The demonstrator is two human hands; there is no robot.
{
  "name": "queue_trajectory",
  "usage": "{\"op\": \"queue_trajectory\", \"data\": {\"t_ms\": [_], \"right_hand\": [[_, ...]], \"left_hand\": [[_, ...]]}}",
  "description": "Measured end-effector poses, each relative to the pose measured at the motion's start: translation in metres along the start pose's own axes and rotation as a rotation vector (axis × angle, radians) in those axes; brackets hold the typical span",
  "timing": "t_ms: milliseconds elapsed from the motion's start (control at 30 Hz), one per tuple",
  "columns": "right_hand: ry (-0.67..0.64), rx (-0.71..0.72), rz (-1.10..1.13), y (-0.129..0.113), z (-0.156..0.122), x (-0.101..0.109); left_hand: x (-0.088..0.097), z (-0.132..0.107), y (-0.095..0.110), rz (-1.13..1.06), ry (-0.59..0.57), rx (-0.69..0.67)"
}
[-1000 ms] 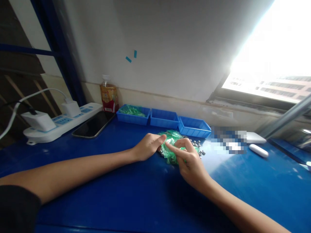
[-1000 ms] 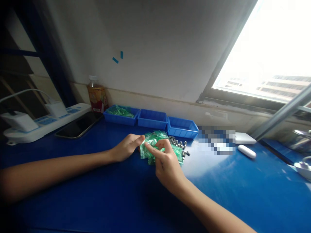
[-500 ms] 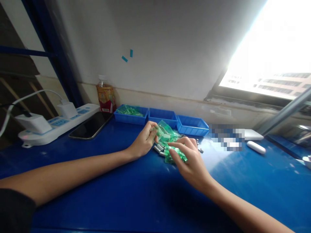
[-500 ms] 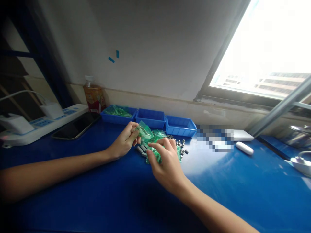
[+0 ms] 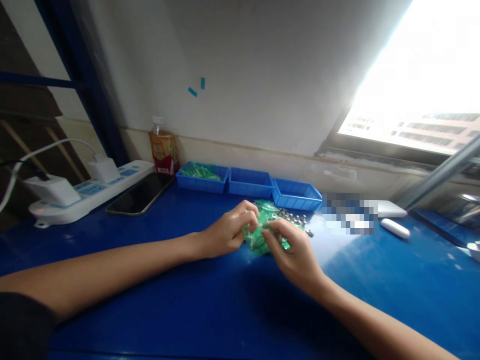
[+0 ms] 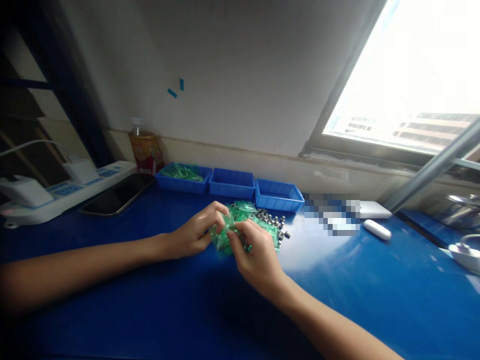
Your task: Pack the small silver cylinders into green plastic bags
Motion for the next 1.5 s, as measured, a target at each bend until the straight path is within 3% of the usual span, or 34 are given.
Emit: {"op": "queue_trajectory", "data": {"t_ms": [200, 400, 500, 667, 867, 967, 1067, 1200, 1300, 1400, 1500], "right_hand": [[0.015, 0.040, -0.020, 0.002, 0.000, 0.000], [0.154, 0.082, -0.047, 0.000, 0.001, 0.008], [0.149, 0.100, -0.028, -0.002, 0.002, 0.009], [0.078, 0.164, -0.062, -0.004, -0.001, 0.001], [0.045, 0.204, -0.126, -0.009, -0.003, -0.003], [-0.010, 0.119, -0.097, -0.015, -0.003, -0.004], [-0.114, -0.102, 0.093, -0.015, -0.001, -0.009], [-0.183, -0.433, 0.595, -0.010, -0.005, -0.027], [-0.183, -0.602, 0.906, -0.004, -0.009, -0.042], [-0.149, -0.635, 0.916, 0.002, -0.005, -0.049], [-0.107, -0.585, 0.722, 0.006, 0.004, -0.051]], "left_hand": [[-0.003, 0.001, -0.002, 0.010, -0.073, 0.052], [-0.002, 0.000, 0.001, 0.182, -0.009, 0.212], [0.000, 0.000, 0.000, 0.187, 0.031, 0.288], [0.006, 0.002, -0.004, -0.120, 0.134, 0.330], [0.007, 0.002, -0.004, -0.440, 0.047, 0.543], [0.016, -0.005, -0.003, -0.390, 0.138, 0.569], [0.030, -0.016, 0.001, -0.205, 0.242, 0.514], [0.038, -0.022, 0.015, -0.031, 0.209, 0.270], [0.038, -0.023, 0.023, 0.049, 0.197, 0.103], [0.038, -0.027, 0.023, 0.151, 0.181, 0.047], [0.040, -0.036, 0.017, 0.225, 0.156, 0.110]]}}
Point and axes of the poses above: each hand's wrist, its own z-axis towards the middle knuckle, its own x-axis out of the back of the hand, y = z × x, the point moved 4 cm from there along z, towards the middle knuckle
